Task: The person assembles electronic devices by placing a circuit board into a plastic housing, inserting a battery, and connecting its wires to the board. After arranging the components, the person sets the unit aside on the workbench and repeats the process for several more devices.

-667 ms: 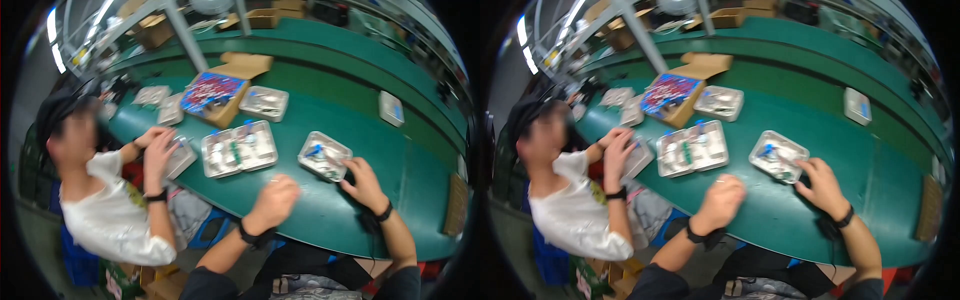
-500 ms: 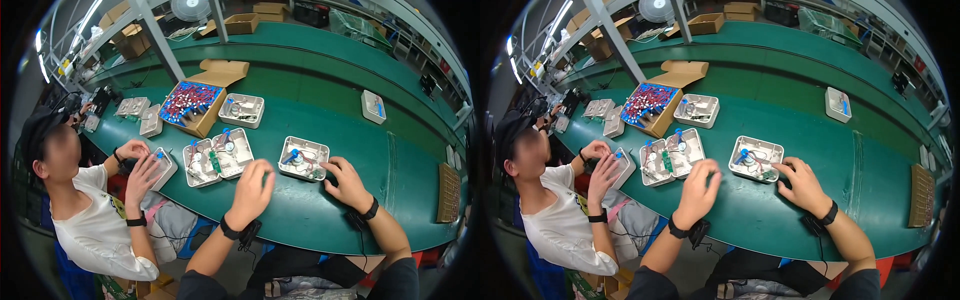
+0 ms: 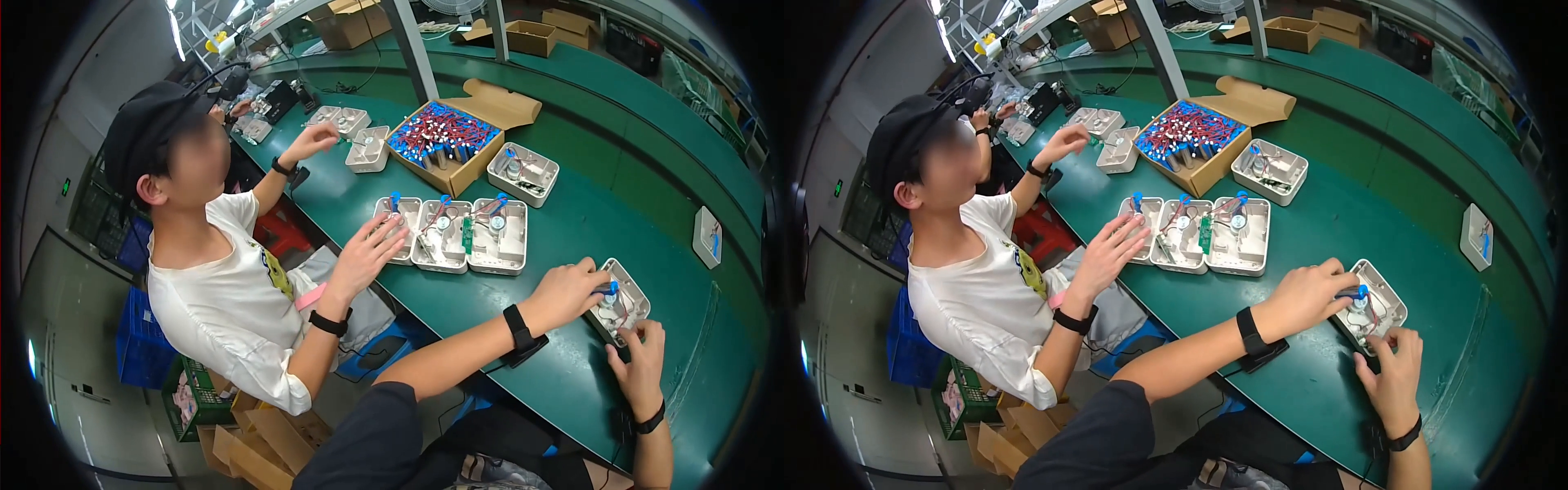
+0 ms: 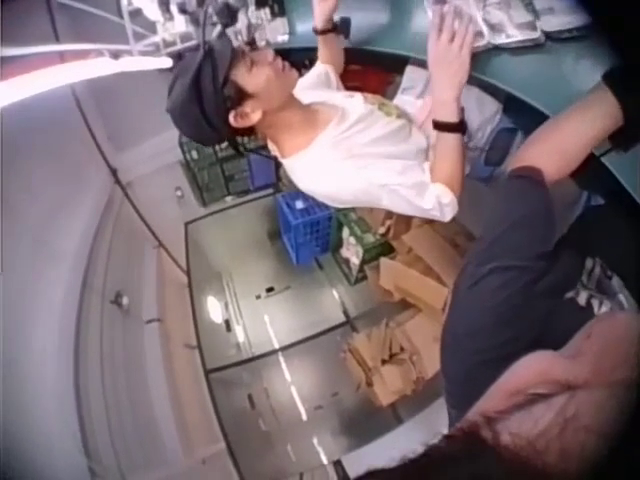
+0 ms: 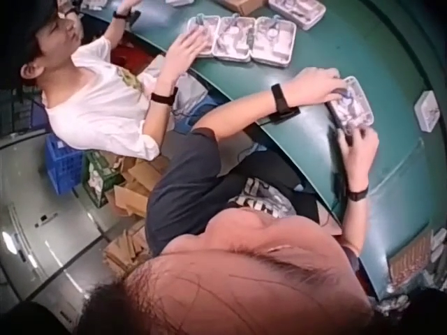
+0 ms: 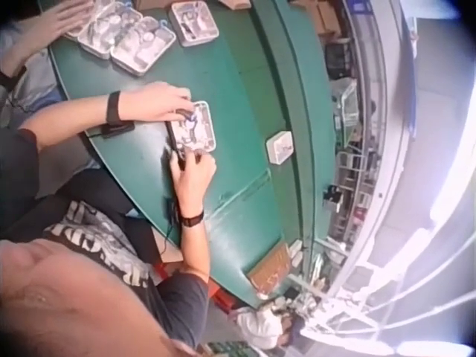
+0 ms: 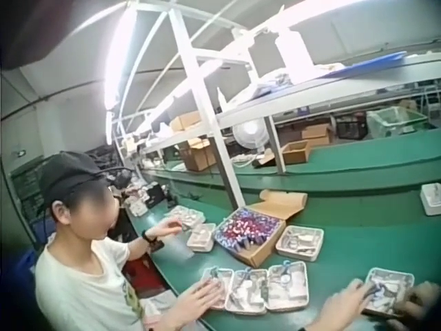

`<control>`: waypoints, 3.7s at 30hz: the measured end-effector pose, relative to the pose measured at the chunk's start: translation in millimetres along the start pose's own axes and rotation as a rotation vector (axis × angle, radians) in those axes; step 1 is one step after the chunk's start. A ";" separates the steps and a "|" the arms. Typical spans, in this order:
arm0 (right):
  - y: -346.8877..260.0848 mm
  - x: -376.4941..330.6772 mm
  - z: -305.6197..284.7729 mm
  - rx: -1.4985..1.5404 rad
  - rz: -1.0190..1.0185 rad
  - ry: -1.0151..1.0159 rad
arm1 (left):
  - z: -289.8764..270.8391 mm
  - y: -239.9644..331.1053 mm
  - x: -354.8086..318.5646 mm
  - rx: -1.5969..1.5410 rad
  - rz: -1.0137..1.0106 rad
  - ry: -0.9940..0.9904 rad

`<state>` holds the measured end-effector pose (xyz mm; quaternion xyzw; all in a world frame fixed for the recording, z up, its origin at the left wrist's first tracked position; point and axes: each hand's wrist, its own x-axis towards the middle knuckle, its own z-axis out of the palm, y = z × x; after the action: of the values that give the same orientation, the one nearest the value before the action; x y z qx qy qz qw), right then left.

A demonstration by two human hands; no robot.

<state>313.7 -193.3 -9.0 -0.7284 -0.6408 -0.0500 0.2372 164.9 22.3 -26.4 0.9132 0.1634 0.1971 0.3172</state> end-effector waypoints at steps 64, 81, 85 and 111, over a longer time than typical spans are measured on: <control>63.2 -6.0 -14.9 0.710 0.192 0.007 | 25.1 49.9 -12.2 0.033 0.228 0.404; 28.0 -35.0 -3.5 0.234 -0.090 0.165 | 29.6 34.3 -19.7 -0.269 0.037 0.170; 27.6 -37.3 -1.7 0.157 -0.051 0.178 | 36.3 35.0 -20.0 -0.394 -0.026 0.195; 45.4 -17.4 -0.6 0.154 -0.147 0.298 | 30.7 21.3 -2.7 -0.350 -0.097 -0.050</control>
<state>354.3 -212.3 -27.9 -0.6439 -0.6520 -0.1254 0.3803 180.4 -10.5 -35.6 0.8397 0.1624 0.1842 0.4843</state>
